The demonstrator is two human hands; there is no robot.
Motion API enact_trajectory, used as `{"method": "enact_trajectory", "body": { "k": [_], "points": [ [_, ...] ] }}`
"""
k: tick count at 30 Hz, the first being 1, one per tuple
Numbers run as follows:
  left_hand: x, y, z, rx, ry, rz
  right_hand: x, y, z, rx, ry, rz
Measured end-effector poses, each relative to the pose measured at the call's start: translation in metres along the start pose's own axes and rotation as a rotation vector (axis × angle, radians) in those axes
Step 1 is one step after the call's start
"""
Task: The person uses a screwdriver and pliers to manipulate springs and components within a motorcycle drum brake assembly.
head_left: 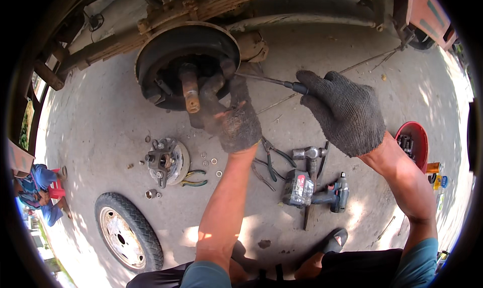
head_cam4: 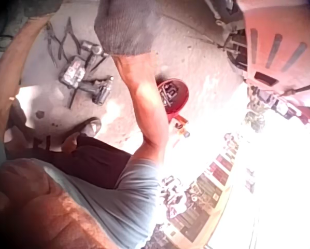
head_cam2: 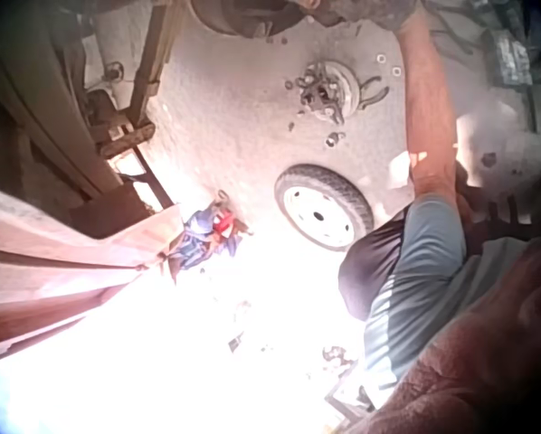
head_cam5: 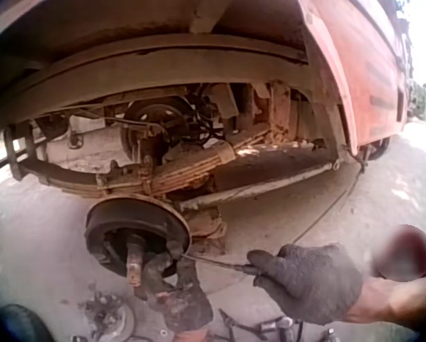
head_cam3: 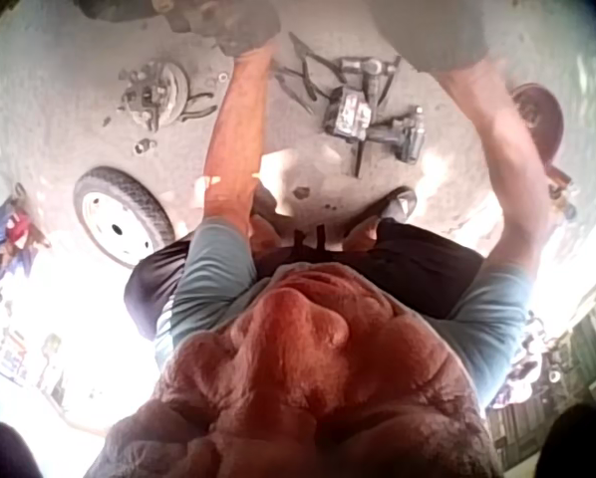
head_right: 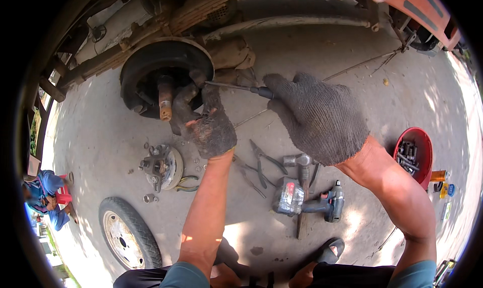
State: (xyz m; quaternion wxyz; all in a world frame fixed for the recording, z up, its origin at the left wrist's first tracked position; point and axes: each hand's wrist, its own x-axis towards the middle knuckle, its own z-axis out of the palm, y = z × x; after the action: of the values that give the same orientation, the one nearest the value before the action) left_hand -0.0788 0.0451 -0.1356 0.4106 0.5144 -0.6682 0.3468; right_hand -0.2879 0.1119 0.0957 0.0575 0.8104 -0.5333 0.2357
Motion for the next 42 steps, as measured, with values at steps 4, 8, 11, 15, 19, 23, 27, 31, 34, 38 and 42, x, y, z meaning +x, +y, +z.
{"method": "enact_trajectory", "body": {
  "k": [4, 8, 11, 15, 19, 23, 27, 31, 34, 38, 42],
  "points": [
    [-0.011, -0.002, 0.006, -0.084, -0.060, -0.014, -0.009, -0.006, 0.012, 0.062, -0.074, 0.122],
    [-0.015, 0.000, 0.012, -0.152, -0.136, -0.057, -0.010, 0.004, 0.024, 0.225, 0.008, 0.115],
    [-0.019, -0.003, 0.012, -0.139, -0.155, -0.065, -0.008, 0.005, 0.030, 0.230, -0.023, 0.125],
    [-0.019, -0.001, 0.012, -0.137, -0.162, -0.067, -0.008, 0.007, 0.034, 0.216, -0.028, 0.135],
    [-0.018, 0.000, 0.013, -0.137, -0.169, -0.073, -0.016, 0.015, 0.059, 0.412, 0.084, 0.106],
    [-0.020, -0.005, 0.013, -0.125, -0.179, -0.070, -0.008, 0.009, 0.045, 0.349, -0.077, 0.207],
    [-0.016, -0.003, 0.014, -0.131, -0.178, -0.067, -0.016, 0.007, 0.056, 0.400, -0.019, 0.201],
    [-0.016, -0.001, 0.014, -0.134, -0.185, -0.071, -0.023, 0.006, 0.066, 0.522, 0.006, 0.242],
    [-0.016, -0.002, 0.015, -0.136, -0.187, -0.074, -0.013, 0.006, 0.051, 0.325, -0.019, 0.172],
    [-0.014, -0.002, 0.014, -0.137, -0.194, -0.084, -0.005, 0.015, 0.045, 0.257, -0.061, 0.117],
    [-0.013, -0.001, 0.016, -0.159, -0.195, -0.090, -0.012, 0.017, 0.056, 0.330, 0.029, 0.106]
  ]
}}
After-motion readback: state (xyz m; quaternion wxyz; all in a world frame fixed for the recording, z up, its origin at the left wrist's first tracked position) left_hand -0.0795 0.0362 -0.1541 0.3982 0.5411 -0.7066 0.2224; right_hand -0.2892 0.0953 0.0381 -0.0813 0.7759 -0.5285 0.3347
